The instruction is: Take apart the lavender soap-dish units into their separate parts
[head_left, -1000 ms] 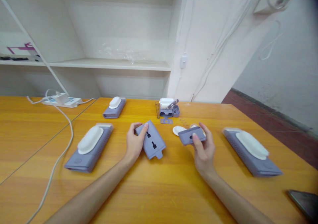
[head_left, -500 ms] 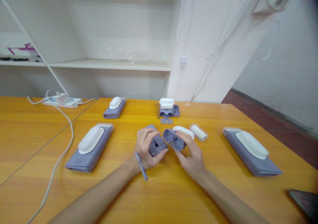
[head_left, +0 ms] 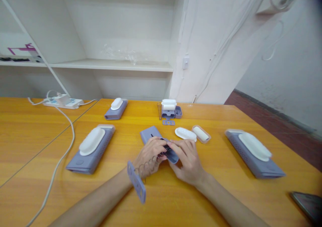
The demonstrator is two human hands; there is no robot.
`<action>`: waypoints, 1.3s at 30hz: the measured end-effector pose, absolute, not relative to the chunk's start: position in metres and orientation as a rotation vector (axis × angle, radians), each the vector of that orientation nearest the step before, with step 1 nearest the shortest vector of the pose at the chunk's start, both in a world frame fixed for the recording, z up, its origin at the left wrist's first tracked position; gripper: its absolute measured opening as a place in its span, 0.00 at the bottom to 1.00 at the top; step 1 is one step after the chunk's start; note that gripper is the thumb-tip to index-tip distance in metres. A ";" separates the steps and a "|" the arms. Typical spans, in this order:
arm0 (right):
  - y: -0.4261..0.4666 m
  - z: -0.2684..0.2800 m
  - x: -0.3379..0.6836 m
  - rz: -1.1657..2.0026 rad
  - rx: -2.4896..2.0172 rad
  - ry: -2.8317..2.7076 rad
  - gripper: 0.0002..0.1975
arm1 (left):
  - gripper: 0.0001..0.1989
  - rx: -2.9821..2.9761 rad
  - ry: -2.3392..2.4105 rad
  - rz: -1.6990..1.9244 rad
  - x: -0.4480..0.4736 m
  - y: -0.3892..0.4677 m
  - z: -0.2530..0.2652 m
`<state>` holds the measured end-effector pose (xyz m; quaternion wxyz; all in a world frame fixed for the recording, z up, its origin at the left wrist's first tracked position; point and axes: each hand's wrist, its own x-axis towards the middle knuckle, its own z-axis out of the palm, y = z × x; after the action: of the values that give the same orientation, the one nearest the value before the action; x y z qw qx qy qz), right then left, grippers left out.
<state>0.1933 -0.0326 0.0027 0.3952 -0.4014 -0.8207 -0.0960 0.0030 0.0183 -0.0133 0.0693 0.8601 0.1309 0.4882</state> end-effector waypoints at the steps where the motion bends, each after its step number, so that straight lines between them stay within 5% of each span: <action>1: -0.034 0.003 0.192 -0.250 -1.023 -2.100 0.28 | 0.11 2.567 0.378 1.486 0.003 0.019 -0.016; 12: -0.024 -0.001 0.203 -0.200 -1.207 -1.919 0.21 | 0.04 2.356 0.437 1.506 0.004 0.007 -0.023; 17: -0.018 -0.009 0.208 -0.229 -1.291 -1.926 0.14 | 0.08 2.588 0.539 1.523 0.005 0.007 -0.016; 22: -0.020 -0.012 0.207 -0.253 -1.318 -1.983 0.25 | 0.09 2.557 0.792 1.510 0.006 0.008 -0.009; 29: -0.022 -0.013 0.215 0.024 -1.228 -1.689 0.20 | 0.07 2.390 0.909 1.517 0.005 0.013 -0.007; 39: -0.017 -0.003 0.215 0.474 -1.150 -1.372 0.18 | 0.17 2.350 0.857 1.482 0.007 0.016 -0.009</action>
<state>0.2155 -0.0167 -0.0033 0.6011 -0.4965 -0.5919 0.2046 0.0066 0.0161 -0.0091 0.1170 0.8027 0.2927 0.5062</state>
